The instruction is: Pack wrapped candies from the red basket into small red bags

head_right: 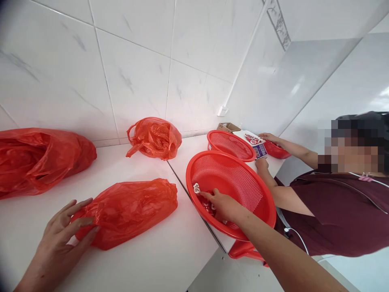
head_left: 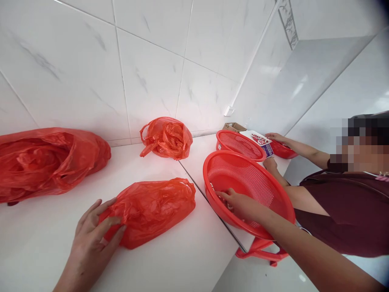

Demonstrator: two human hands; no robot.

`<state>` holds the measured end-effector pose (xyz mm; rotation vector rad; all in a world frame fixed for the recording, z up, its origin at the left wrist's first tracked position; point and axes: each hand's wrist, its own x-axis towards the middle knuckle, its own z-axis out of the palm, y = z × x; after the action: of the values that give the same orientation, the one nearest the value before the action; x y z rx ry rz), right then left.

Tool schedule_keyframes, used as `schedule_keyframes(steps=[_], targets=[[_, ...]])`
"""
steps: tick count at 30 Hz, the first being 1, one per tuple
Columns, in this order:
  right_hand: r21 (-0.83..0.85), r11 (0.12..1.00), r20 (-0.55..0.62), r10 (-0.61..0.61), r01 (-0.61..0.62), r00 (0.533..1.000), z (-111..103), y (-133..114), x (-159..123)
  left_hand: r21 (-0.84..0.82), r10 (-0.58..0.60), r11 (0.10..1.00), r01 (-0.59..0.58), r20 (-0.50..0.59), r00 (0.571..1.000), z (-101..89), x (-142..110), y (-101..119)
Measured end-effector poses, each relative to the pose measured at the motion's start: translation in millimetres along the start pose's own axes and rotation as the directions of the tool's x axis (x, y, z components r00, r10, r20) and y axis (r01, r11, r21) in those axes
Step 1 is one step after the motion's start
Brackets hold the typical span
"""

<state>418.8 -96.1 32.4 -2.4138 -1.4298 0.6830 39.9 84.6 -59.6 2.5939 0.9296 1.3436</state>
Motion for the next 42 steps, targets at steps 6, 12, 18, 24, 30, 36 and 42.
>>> schedule_keyframes(steps=[6,12,18,24,30,36,42], targets=[[0.056,0.998,0.048,0.004,-0.007,0.999,7.5,5.5,11.5,-0.017,-0.028,0.999,0.028,0.009,1.000,-0.8,-0.4,0.9],[0.008,0.994,0.021,-0.107,0.107,0.994,-2.9,-3.3,21.8,-0.016,0.004,1.000,-0.004,0.014,1.000,-1.0,-1.0,-0.1],[0.203,0.962,-0.052,-0.178,0.185,0.983,-24.8,-4.3,17.7,-0.015,0.026,1.000,-0.026,-0.008,1.000,-2.0,-1.1,0.6],[0.778,0.596,-0.116,-0.173,0.197,0.978,-41.8,-19.8,-2.6,-0.025,0.039,0.999,-0.039,0.005,0.999,-1.6,-0.3,0.1],[0.788,0.521,-0.124,-0.390,0.330,0.912,-24.6,-75.0,-24.2,-0.014,0.058,0.998,-0.058,0.004,0.998,-2.8,-2.9,-0.1],[0.381,0.750,0.020,-0.591,0.540,0.807,27.8,-149.7,-12.6,-0.024,0.069,0.997,-0.069,0.018,0.997,-8.6,-2.1,9.0],[0.094,0.791,0.053,-0.610,0.604,0.791,67.1,-180.2,12.8,-0.065,0.038,0.997,-0.036,0.018,0.999,-12.2,-3.4,8.9]])
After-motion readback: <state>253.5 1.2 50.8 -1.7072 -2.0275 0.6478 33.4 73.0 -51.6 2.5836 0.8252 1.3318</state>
